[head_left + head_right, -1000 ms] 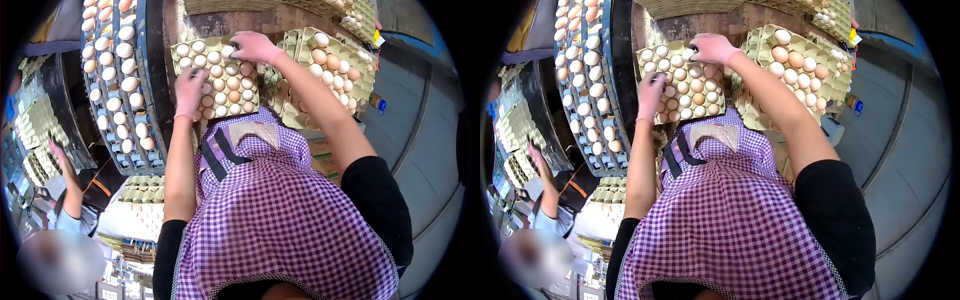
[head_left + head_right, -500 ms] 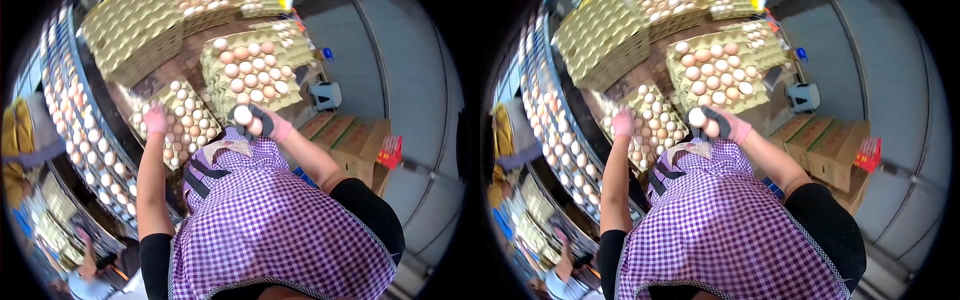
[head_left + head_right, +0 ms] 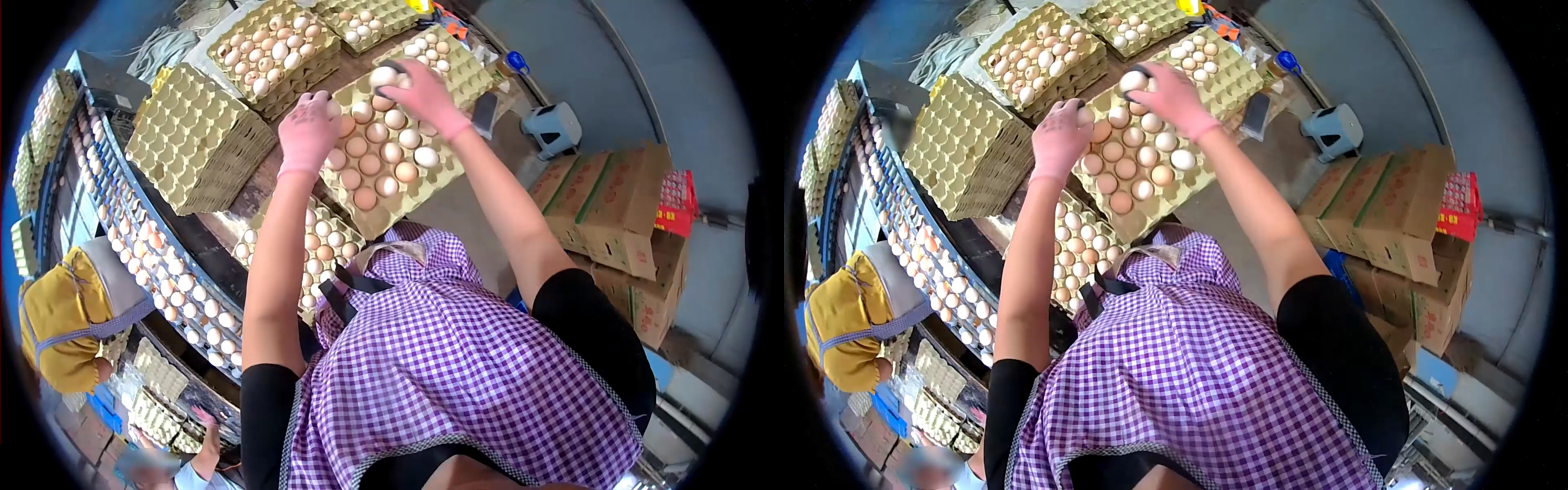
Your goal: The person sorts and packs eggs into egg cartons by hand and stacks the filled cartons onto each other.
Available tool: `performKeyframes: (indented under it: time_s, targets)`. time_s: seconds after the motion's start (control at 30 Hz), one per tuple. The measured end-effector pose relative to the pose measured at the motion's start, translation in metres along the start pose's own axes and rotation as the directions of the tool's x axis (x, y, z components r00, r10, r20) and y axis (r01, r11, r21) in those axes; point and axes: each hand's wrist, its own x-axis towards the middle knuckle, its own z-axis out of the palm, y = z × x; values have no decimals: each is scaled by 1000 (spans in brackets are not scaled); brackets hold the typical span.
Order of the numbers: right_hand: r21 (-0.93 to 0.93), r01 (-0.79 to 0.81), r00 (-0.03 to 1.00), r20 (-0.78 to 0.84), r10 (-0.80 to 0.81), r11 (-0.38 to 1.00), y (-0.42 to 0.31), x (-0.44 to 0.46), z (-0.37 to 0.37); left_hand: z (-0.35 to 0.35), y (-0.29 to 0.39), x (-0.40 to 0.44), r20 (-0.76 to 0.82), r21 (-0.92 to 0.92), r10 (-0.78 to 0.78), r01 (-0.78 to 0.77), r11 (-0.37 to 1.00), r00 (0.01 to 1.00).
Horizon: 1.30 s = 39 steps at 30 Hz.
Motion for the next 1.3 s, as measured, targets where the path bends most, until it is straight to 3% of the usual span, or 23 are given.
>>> performKeyframes:
  time_s: [0.07,0.1,0.2,0.27,0.33,0.4,0.43,0.47,0.53,0.6,0.67,0.73,0.77,0.8,0.83,0.87,0.93,1.0,1.07,1.17,1.23,1.27,1.3]
  targets:
    - [-232,73,985,168,-34,970,5,33,28,19,4,24,61,110,-79,72,991,995]
    - [-224,71,981,192,-28,972,2,48,30,22,7,36,139,182,-148,121,976,979]
    - [-427,182,843,531,83,886,6,67,48,34,1,44,175,221,-239,198,955,955]
    - [-369,163,848,527,62,915,20,75,45,20,11,38,149,222,-310,274,936,939]
    - [33,88,967,235,-93,996,35,81,43,16,9,37,-192,-81,-156,143,986,969]
    - [166,149,968,177,-178,975,51,76,58,21,10,50,-289,-330,-181,79,941,940]
    - [-92,363,909,256,-330,927,63,71,67,32,10,57,-271,-519,-273,99,849,923]
    - [-321,558,818,368,-442,765,76,66,76,43,12,64,-239,-687,-358,103,720,903]
    - [-200,538,825,321,-464,819,91,67,69,62,24,80,-216,-775,-392,87,625,894]
    - [227,149,987,27,-160,962,97,72,38,72,47,97,-354,-661,-222,-75,747,908]
    - [526,-131,985,-24,168,840,118,60,9,78,77,112,-404,-566,-104,-159,809,909]
    - [375,-84,989,-79,123,923,164,47,-11,110,93,124,-489,-476,-48,-220,851,871]
    - [416,-136,982,-61,177,899,164,36,-25,113,97,125,-286,-92,107,-138,986,952]
    - [526,-215,974,58,217,823,200,29,-28,120,98,129,128,218,91,-117,969,988]
    - [477,-254,965,61,256,842,199,19,-33,135,98,125,113,105,-31,19,994,993]
    - [522,-330,943,150,296,787,178,11,-45,126,106,123,200,181,-49,12,983,979]
    - [483,-321,947,183,264,815,159,-5,-52,159,101,126,53,135,-67,60,989,996]
    - [512,-254,967,158,201,821,132,-13,-47,150,97,109,-123,157,107,-87,984,987]
    - [548,-242,970,169,177,801,69,-13,-36,78,95,55,-296,-101,155,-192,976,943]
    - [422,-73,984,181,-5,904,-17,-20,-12,49,55,-69,-553,-343,-87,-130,930,829]
    - [445,-35,932,338,-132,895,-52,-33,32,50,12,-162,-460,-457,-351,121,881,815]
    - [417,0,859,465,-213,909,-73,-37,59,70,-7,-203,-436,-473,-503,286,834,747]
    - [332,156,705,623,-340,930,-107,-39,77,94,-24,-249,-263,-621,-746,485,616,611]
